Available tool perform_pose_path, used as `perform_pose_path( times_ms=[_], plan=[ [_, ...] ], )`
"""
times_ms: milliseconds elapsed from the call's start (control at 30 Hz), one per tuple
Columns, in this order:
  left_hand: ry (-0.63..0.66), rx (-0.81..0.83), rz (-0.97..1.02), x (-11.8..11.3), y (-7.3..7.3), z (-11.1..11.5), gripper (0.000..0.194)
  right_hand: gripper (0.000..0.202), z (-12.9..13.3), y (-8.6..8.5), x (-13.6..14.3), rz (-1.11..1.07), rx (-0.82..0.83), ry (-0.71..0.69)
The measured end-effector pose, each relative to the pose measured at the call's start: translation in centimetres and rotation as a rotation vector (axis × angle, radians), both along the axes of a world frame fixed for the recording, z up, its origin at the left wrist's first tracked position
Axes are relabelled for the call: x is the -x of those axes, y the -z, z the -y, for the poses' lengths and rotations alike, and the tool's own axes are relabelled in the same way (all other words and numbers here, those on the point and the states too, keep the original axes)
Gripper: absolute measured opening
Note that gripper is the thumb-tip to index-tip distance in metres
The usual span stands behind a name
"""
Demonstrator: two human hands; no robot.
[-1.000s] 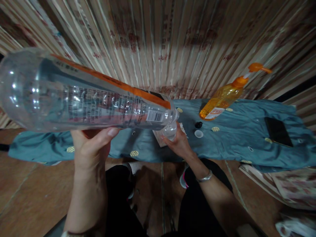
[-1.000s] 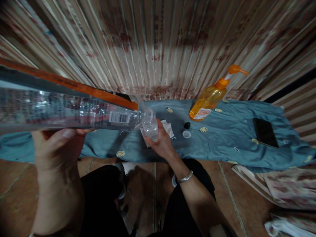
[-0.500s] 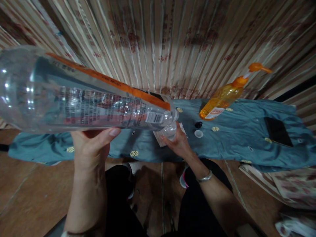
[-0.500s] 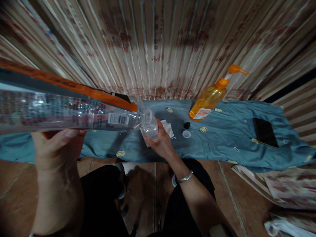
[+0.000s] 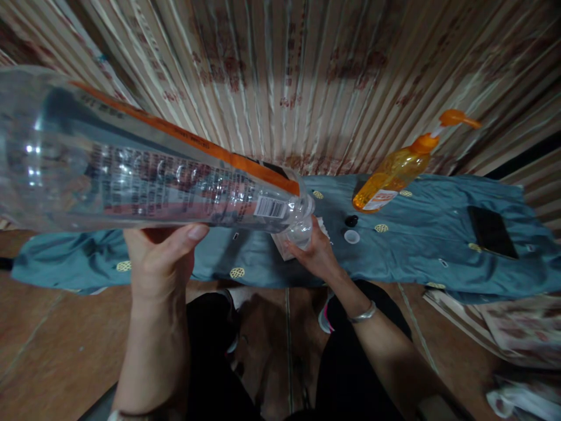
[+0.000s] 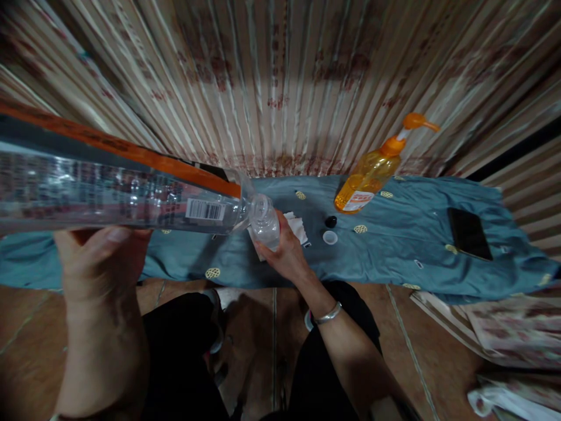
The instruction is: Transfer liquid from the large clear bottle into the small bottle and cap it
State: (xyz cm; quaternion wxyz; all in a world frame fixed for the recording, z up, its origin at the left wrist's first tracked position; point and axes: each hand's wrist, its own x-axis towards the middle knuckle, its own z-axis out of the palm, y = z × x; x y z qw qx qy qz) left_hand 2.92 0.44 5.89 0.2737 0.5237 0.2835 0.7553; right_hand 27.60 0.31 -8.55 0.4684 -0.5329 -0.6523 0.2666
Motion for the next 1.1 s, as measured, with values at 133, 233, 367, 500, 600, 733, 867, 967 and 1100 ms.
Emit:
perform_pose_path(
  times_ms=[133,233,367,500,600,733,867,967,1100],
  plan=[
    [0.0,0.004,0.014,-0.32,-0.16,-0.19,0.089,0.082,0.02,0.07,0.02,0.004,-0.004,0.008],
    [-0.01,-0.006,0.053,-0.43,-0.09,-0.22,0.094,0.082,0.06,0.02,-0.03,0.014,0.008,0.01],
    [-0.049,0.005,0.041,-0.32,0.18,-0.16,0.097,0.083,0.09,-0.14,-0.03,0.02,0.016,0.008],
    [-0.034,-0.03,0.041,-0.2,0.32,-0.2,0.088,0.082,0.1,-0.2,0.02,0.013,0.012,0.004],
    [-0.024,-0.051,0.02,-0.28,0.24,-0.19,0.071,0.081,0.11,-0.16,0.07,0.009,0.016,0.005],
    [-0.026,-0.024,0.035,-0.56,-0.03,-0.06,0.073,0.082,0.11,-0.08,0.15,-0.002,0.008,0.017],
    [-0.029,0.002,0.035,-0.86,-0.28,0.16,0.088,0.083,0.1,-0.1,0.15,0.006,0.01,0.021],
    [-0.041,0.02,0.047,-0.91,-0.3,0.28,0.084,0.083,0.13,-0.17,0.14,0.002,0.018,0.014],
    [-0.064,0.013,0.062,-0.82,-0.2,0.26,0.082,0.083,0.19,-0.2,0.11,0.004,0.018,0.003]
  ],
)
